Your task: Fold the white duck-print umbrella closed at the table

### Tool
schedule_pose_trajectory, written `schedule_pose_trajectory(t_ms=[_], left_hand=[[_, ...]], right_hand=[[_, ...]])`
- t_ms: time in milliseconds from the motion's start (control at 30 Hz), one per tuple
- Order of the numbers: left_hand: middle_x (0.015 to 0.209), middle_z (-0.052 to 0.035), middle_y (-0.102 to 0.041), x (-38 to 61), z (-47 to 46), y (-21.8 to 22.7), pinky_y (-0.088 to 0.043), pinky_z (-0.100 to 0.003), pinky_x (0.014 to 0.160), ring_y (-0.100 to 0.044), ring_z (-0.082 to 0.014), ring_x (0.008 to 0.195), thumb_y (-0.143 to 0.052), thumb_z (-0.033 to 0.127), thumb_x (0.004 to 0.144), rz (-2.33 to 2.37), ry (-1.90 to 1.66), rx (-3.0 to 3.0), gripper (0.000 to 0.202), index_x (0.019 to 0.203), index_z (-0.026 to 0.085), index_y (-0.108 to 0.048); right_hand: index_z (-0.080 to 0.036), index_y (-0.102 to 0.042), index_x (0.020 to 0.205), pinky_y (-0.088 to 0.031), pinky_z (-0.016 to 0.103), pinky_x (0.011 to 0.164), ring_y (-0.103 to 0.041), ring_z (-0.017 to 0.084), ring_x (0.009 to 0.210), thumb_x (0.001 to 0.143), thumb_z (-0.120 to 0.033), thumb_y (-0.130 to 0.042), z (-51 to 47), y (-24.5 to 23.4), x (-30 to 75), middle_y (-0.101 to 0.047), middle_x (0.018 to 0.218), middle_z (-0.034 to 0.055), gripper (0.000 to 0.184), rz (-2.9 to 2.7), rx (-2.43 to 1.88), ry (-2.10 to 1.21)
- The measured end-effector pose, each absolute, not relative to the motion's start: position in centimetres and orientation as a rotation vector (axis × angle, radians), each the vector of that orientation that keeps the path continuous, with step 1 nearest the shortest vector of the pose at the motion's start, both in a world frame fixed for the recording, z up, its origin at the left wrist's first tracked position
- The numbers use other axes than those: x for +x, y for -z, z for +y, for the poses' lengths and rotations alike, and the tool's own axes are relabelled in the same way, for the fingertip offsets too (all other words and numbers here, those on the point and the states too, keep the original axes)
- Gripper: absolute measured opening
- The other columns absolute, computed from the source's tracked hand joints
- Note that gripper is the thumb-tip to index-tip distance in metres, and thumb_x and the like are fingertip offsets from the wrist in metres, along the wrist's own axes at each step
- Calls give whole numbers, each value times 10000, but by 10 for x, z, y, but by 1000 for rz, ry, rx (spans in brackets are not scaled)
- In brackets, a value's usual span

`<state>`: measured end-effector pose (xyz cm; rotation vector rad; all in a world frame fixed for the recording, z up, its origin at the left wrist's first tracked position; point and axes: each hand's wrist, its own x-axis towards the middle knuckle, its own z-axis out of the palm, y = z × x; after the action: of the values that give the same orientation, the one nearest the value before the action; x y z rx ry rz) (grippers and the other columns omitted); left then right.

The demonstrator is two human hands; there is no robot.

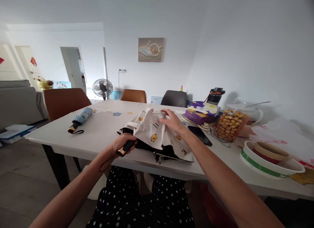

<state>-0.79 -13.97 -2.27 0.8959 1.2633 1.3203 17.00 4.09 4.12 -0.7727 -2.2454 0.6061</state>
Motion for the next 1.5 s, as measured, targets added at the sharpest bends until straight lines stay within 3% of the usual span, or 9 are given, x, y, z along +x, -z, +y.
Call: schedule_pose_trajectory(t_ms=[133, 233, 400, 533, 733, 867, 1033, 1333, 1500], left_hand=[[476, -17, -480, -9, -134, 26, -256, -203, 329, -408, -93, 363, -608, 349, 665, 1241, -1233, 954, 218, 638, 139, -558], [489, -11, -493, -2, -122, 34, -269, -200, 341, -434, -94, 376, -627, 351, 638, 1266, -1260, 1005, 222, 635, 137, -572], [448, -1, -495, 6, -111, 41, -292, -200, 358, -429, -87, 354, -632, 389, 647, 1344, -1235, 1023, 267, 623, 129, -576], [432, -16, -504, 3, -109, 44, -286, -215, 337, -439, -107, 328, -573, 402, 730, 1327, -1238, 942, 297, 638, 120, -566], [585, -61, -594, 4, -102, 51, -352, -231, 337, -482, -110, 365, -519, 251, 796, 1184, -1495, 772, 172, 689, 117, -532], [645, -59, -603, 9, -103, 42, -379, -218, 341, -487, -96, 390, -494, 195, 823, 1122, -1557, 587, 117, 740, 116, -513], [652, -23, -577, 13, -106, 35, -369, -164, 341, -487, -64, 417, -506, 211, 834, 863, -1508, 472, 102, 800, 116, -525], [654, -44, -567, 18, -100, 42, -378, -170, 344, -494, -76, 425, -453, 189, 848, 763, -1522, 421, 110, 820, 105, -519], [652, -38, -557, 19, -101, 42, -386, -173, 343, -504, -82, 426, -457, 300, 882, 727, -1525, 457, 203, 865, 116, -541]], right_hand=[[-165, -545, 754, -384, 241, 641, -535, 170, 764, 721, -258, -596, 46, -68, 159, -578, 851, 38, 111, -2377, -745, -426], [-171, -485, 723, -355, 237, 542, -493, 147, 603, 824, -293, -465, 62, -83, 139, -517, 670, 21, 160, -2111, -870, -425], [-149, -515, 864, -424, 336, 723, -552, 245, 832, 842, -414, -445, 94, -70, 104, -590, 894, 117, 275, -2031, -1102, -375], [-84, -531, 1020, -417, 387, 848, -531, 287, 1018, 833, -340, -445, 102, -46, 104, -537, 1129, 209, 329, -1985, -1189, -378], [-122, -553, 1066, -399, 393, 929, -539, 256, 1064, 812, -224, -421, 75, -38, 149, -564, 1157, 142, 304, -2206, -910, -244], [-180, -512, 1193, -385, 378, 974, -497, 225, 1153, 810, -212, -438, 44, -22, 165, -529, 1255, 85, 391, -2541, -540, -213], [-178, -474, 1278, -359, 398, 1010, -452, 228, 1212, 849, -199, -429, 22, -13, 156, -475, 1333, 85, 432, -2681, -399, -57], [-177, -567, 1196, -387, 371, 996, -537, 190, 1117, 882, -140, -363, 21, -5, 145, -589, 1203, 71, 376, -2706, -280, 32], [-139, -508, 1280, -369, 374, 1012, -471, 195, 1204, 855, -71, -330, 16, 13, 148, -508, 1312, 93, 465, -2749, -246, 82]])
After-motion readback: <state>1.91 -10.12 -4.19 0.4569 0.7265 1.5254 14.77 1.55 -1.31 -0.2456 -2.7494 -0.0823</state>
